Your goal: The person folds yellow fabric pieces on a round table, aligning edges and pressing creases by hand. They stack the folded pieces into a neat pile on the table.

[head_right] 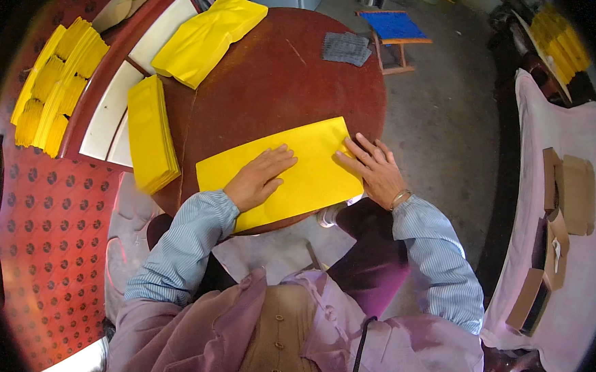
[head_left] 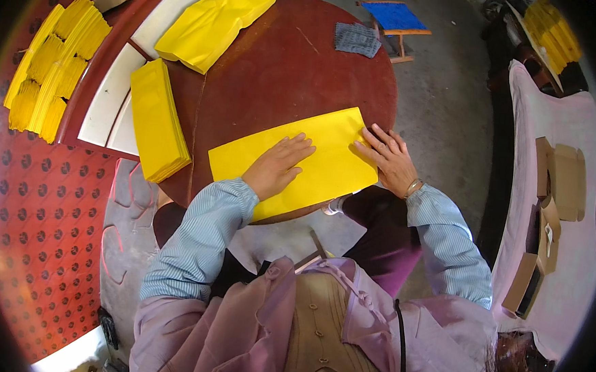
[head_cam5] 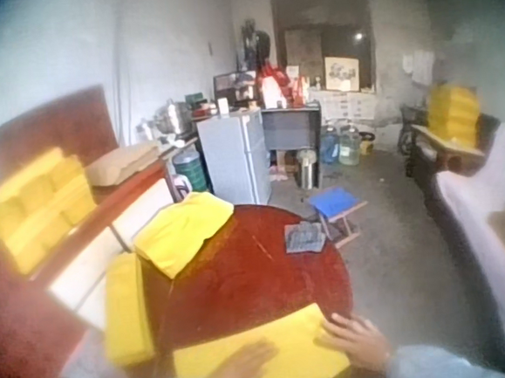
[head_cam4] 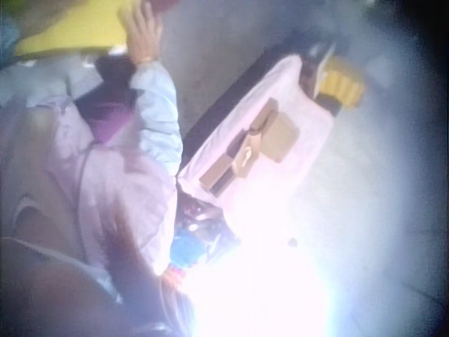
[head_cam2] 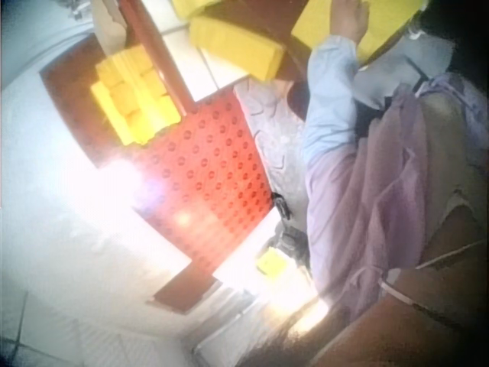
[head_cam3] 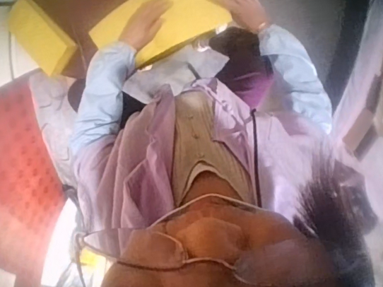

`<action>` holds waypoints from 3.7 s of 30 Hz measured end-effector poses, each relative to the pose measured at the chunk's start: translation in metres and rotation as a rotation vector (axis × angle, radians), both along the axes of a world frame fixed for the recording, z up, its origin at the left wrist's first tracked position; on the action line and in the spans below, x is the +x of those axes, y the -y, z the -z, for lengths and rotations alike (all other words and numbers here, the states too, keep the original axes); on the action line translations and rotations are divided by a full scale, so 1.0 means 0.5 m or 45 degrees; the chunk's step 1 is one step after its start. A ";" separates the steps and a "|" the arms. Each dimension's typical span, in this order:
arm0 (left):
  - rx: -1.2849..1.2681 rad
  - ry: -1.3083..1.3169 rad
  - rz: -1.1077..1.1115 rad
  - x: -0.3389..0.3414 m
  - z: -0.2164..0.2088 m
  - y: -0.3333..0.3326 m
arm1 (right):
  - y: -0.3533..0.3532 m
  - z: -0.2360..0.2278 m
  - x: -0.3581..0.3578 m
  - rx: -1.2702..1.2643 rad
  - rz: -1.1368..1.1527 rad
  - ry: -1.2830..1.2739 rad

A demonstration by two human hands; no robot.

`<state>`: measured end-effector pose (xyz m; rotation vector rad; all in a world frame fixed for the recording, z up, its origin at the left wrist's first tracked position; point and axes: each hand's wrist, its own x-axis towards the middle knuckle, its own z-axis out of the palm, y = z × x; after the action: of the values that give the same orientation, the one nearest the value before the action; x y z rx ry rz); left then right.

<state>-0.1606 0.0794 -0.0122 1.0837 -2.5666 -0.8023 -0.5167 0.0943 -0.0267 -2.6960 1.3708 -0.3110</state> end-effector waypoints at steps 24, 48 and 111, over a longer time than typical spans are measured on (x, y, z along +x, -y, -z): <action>0.324 -0.101 -0.215 0.311 -0.062 -0.156 | 0.043 -0.019 -0.029 0.470 -0.111 0.448; -0.105 -0.397 -1.281 0.169 0.034 -0.152 | 0.012 0.038 0.039 0.312 0.675 1.055; -0.412 0.382 -0.933 0.031 0.064 -0.018 | 0.047 -0.010 0.269 -0.244 0.240 0.306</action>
<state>-0.1449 0.0884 -0.0443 1.9410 -2.1069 -0.0441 -0.3822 0.0708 -0.0218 -2.5655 1.5933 -0.7925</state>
